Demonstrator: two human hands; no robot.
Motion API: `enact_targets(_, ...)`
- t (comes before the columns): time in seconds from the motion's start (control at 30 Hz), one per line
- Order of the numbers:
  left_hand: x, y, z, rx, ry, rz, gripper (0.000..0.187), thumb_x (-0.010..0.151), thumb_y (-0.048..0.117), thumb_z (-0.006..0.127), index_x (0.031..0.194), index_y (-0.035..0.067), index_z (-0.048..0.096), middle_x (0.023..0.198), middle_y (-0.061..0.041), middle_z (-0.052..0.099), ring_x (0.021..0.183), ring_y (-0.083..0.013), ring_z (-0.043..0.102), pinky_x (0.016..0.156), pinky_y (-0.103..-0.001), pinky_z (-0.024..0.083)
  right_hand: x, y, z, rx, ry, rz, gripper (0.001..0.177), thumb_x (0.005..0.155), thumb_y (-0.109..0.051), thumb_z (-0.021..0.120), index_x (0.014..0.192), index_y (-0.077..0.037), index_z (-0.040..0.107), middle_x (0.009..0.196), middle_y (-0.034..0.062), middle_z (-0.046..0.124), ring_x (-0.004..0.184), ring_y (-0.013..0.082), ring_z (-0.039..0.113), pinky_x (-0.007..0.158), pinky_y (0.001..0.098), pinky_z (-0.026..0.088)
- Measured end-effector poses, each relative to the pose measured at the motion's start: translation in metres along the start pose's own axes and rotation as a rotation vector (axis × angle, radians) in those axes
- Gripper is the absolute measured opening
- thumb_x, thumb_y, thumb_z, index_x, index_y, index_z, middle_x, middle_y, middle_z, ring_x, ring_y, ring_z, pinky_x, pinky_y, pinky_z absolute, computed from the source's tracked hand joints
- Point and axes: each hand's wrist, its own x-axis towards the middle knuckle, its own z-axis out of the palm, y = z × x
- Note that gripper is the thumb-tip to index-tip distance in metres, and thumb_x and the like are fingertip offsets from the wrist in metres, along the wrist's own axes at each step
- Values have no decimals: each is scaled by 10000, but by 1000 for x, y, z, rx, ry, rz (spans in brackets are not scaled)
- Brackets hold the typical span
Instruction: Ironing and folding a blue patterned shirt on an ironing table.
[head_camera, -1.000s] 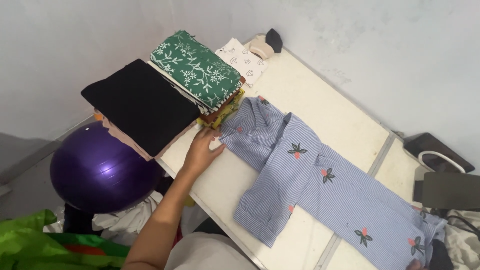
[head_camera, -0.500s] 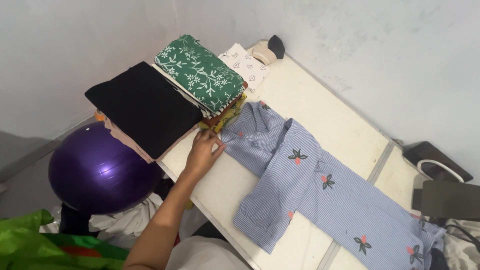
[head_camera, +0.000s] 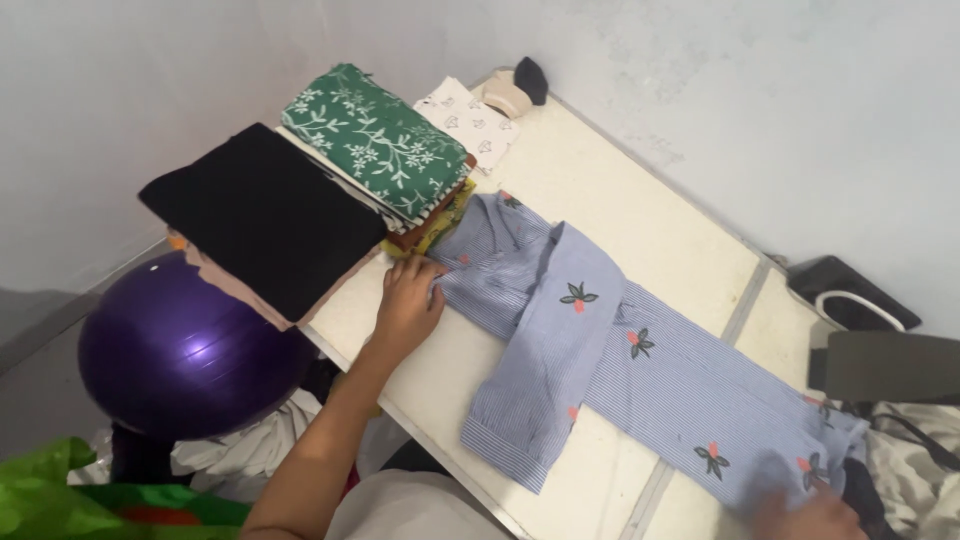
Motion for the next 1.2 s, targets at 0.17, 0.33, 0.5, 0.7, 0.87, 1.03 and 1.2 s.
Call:
enact_targets(0.17,16,11,14,-231,50,43,328,868,55,729,1175,20,618,1120,-149,664,1087,-332,641,980,-423,498,-82,-161,-89,799,-10,-414,457,831,-242,797,1215,-34,665,1195,184,660,1154,358,607,1026,441,462)
enact_targets(0.33,23,4,29,-405,20,-52,457,851,121,786,1233,-15,575,1123,-146,709,1044,-298,695,907,-403,536,-139,-267,-222,943,-371,-927,548,756,-254,836,1238,-74,650,1305,148,615,1241,357,548,1054,439,424)
enact_targets(0.5,21,-1,24,-488,-69,-110,493,837,163,815,1252,22,591,1190,-126,725,1016,-284,701,902,-374,546,-160,-302,-214,617,-388,-1163,634,770,-229,778,1341,-56,567,1387,222,525,1279,484,468,1051,567,350)
enact_targets(0.7,18,-5,29,-452,-99,-56,573,815,184,849,1312,59,593,1247,-170,711,1176,-324,677,964,-410,526,-172,-305,-180,412,-205,-1199,499,845,-95,644,1339,-44,586,1380,216,561,1178,451,565,1002,528,441)
enact_targets(0.87,21,7,22,-333,-138,-120,734,795,218,848,1420,67,496,1279,-222,670,1208,-359,649,948,-438,523,-103,-292,-206,659,-323,-1056,303,913,-66,590,1199,-44,688,1283,147,686,1037,350,688,865,440,541)
enact_targets(1.03,22,6,24,-281,-132,-110,763,788,212,853,1434,67,474,1234,-216,708,1181,-384,657,977,-455,503,31,-271,-304,810,-208,-805,171,927,-95,591,1033,-62,721,1224,125,705,994,292,709,846,417,561)
enact_targets(1.2,22,1,27,-353,-132,-113,763,782,208,845,1431,55,474,1244,-225,692,1181,-375,665,959,-436,523,182,-257,-349,820,187,-555,185,986,-197,710,1090,-46,737,889,159,728,771,247,706,736,392,560)
